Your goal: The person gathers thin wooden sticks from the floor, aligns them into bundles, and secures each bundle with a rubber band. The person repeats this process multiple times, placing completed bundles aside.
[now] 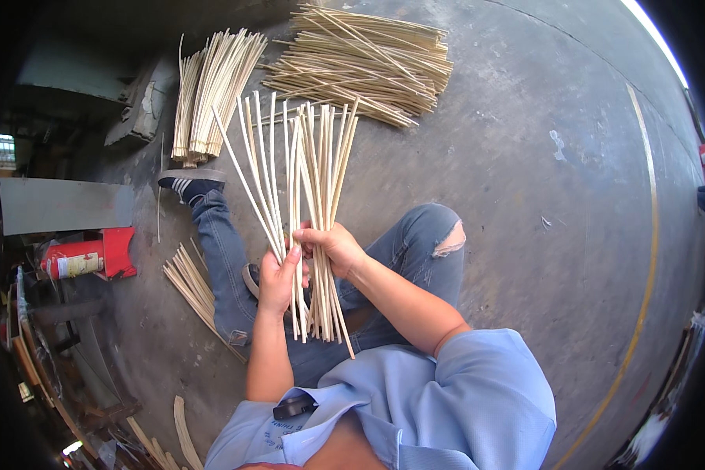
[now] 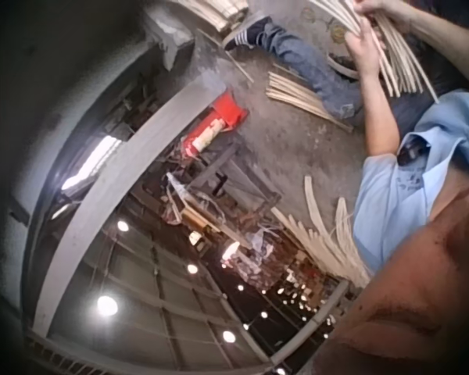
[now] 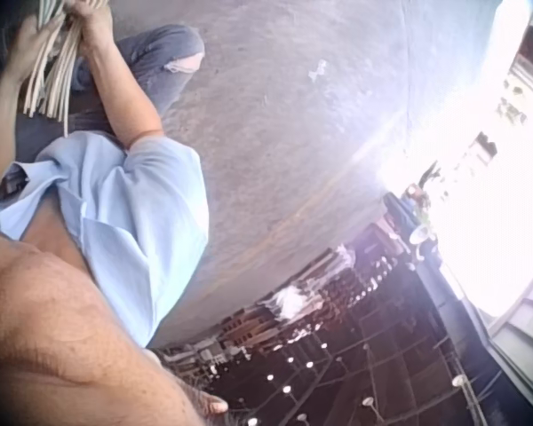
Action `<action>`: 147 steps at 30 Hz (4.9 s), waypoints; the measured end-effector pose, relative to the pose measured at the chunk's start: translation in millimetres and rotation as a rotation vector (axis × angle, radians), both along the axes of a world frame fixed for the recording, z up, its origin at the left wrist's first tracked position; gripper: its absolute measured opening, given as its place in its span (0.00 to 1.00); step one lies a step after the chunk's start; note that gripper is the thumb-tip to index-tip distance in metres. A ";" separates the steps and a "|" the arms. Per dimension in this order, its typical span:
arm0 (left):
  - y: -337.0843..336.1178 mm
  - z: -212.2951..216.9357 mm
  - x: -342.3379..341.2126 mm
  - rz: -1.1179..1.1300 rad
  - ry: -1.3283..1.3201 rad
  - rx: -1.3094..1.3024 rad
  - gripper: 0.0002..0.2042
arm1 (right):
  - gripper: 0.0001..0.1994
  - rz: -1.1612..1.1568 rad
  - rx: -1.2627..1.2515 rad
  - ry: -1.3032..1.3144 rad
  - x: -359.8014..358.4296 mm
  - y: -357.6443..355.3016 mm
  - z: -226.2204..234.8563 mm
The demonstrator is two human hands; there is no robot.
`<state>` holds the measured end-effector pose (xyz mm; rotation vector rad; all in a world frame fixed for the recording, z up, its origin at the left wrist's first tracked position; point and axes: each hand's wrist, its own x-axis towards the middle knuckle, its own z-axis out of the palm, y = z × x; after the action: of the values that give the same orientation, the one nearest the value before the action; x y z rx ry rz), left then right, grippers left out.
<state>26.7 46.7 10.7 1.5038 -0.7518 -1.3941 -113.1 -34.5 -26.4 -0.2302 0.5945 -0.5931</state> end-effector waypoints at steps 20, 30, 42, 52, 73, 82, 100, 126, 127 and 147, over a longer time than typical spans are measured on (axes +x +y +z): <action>-260.9 -42.3 -52.6 0.198 0.257 -0.138 0.26 | 0.09 -0.470 -0.264 -0.056 -195.7 -76.8 53.6; -69.7 20.3 97.1 -0.285 0.165 -0.154 0.31 | 0.08 0.009 -0.124 -0.117 34.2 -29.7 72.1; 283.7 -38.2 310.2 0.815 -0.321 0.472 0.29 | 0.24 0.332 -0.632 1.118 383.4 245.8 -21.9; 293.8 -99.5 288.2 0.767 -0.466 0.663 0.39 | 0.17 0.332 -0.458 0.995 399.4 265.4 -103.6; 229.1 8.8 259.2 0.433 -0.697 0.012 0.44 | 0.26 0.472 -0.108 -0.218 334.6 185.4 17.0; -9.2 100.4 136.1 0.004 -0.701 -0.908 0.44 | 0.28 -0.092 -1.316 -0.084 124.6 -6.4 181.2; -86.1 -14.6 -23.8 -0.172 -0.482 -0.632 0.17 | 0.47 -0.157 -1.292 0.405 -7.9 -35.3 4.3; -56.3 20.5 -2.1 -0.188 -0.385 -0.673 0.22 | 0.42 -0.317 -1.309 0.418 -14.9 -22.7 100.8; -55.4 23.8 -5.9 -0.191 -0.513 -0.644 0.22 | 0.42 -0.327 -1.317 0.380 -17.6 -22.8 103.4; -92.6 -11.1 -2.5 -0.092 -0.502 -0.673 0.18 | 0.46 -0.294 -1.375 0.256 0.6 -35.1 116.0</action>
<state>24.2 -45.9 -0.4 1.2736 -1.4460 -0.6925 -112.5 -69.6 89.6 -1.5459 0.3749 -1.2062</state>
